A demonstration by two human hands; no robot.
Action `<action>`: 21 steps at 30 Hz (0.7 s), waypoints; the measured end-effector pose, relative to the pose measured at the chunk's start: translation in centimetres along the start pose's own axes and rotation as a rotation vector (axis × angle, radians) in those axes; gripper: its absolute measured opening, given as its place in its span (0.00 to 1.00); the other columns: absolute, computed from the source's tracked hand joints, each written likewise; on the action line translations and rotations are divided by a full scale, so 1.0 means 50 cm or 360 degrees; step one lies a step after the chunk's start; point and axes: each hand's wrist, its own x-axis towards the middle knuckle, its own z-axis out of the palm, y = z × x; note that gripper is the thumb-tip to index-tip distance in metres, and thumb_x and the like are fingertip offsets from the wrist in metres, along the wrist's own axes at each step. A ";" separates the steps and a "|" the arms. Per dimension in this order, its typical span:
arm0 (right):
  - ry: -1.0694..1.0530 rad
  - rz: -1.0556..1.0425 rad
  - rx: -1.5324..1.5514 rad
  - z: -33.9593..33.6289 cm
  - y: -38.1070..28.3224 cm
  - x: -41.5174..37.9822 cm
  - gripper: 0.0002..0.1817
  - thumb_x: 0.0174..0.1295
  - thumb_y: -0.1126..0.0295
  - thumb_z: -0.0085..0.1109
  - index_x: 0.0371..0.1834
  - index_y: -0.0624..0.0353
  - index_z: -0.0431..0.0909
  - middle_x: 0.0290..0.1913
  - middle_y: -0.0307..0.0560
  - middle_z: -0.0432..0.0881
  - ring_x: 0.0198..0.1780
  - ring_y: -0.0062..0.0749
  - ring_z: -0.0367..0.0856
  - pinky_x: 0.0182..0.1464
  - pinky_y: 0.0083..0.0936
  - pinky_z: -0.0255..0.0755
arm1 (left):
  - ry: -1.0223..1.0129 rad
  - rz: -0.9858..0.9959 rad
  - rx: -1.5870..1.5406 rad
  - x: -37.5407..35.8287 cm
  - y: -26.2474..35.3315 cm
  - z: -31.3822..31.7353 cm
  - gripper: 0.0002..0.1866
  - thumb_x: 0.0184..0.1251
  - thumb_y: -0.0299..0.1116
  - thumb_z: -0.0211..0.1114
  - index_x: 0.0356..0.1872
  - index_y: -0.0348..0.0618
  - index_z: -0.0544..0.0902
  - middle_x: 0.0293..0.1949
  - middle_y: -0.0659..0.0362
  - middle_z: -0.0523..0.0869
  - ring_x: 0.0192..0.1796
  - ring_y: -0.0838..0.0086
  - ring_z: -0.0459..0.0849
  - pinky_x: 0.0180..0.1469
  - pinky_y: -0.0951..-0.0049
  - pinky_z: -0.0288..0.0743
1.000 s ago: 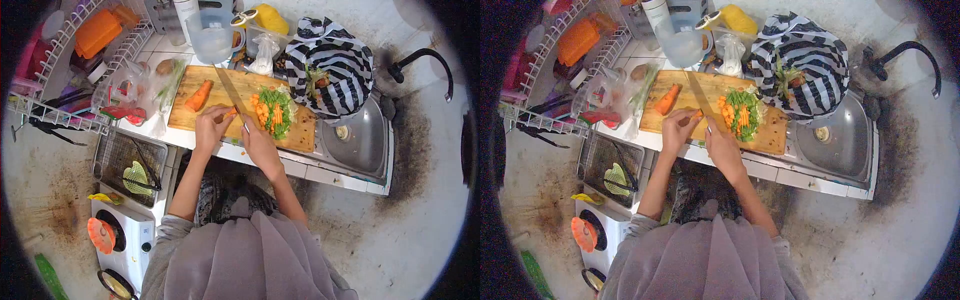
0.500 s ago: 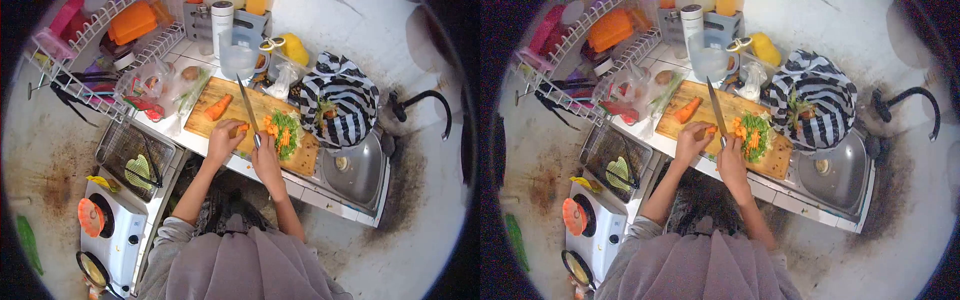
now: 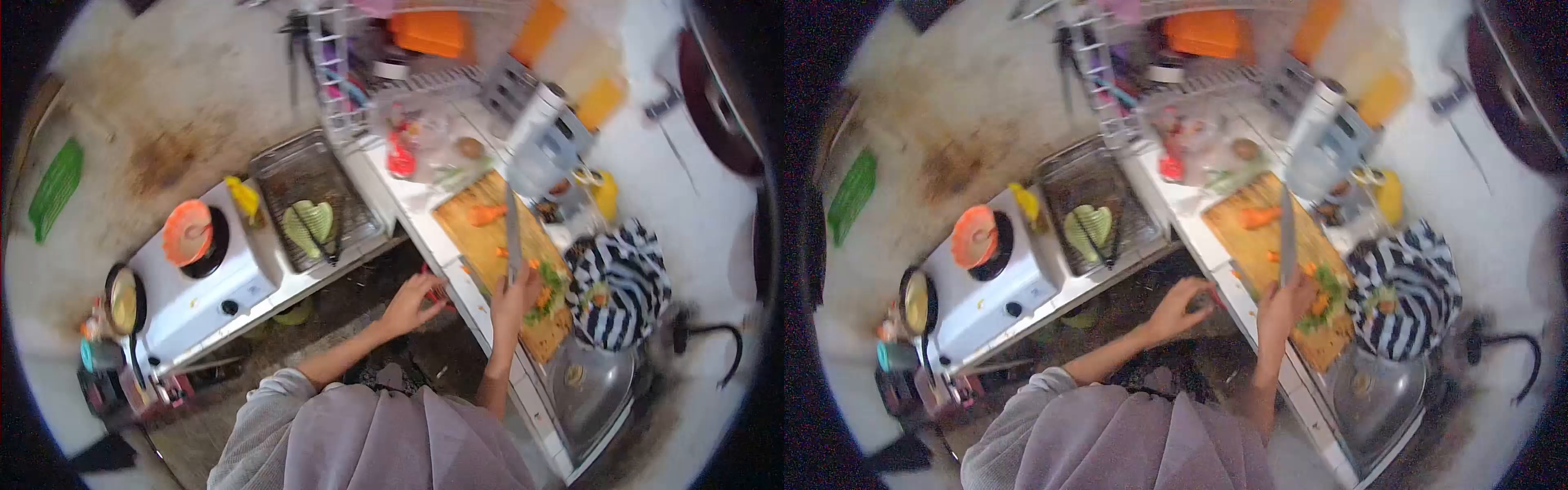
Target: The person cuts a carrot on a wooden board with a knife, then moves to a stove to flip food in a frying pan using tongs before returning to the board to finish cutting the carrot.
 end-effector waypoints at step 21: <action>-0.0664 -0.0652 0.0548 0.509 -0.459 -0.180 0.46 0.51 0.51 0.70 0.66 0.66 0.58 0.59 0.66 0.61 0.61 0.61 0.59 0.65 0.49 0.56 | 0.0449 -0.2054 0.0172 -1.007 -0.192 -0.035 0.22 0.56 0.49 0.62 0.46 0.43 0.82 0.38 0.42 0.85 0.41 0.47 0.83 0.44 0.53 0.77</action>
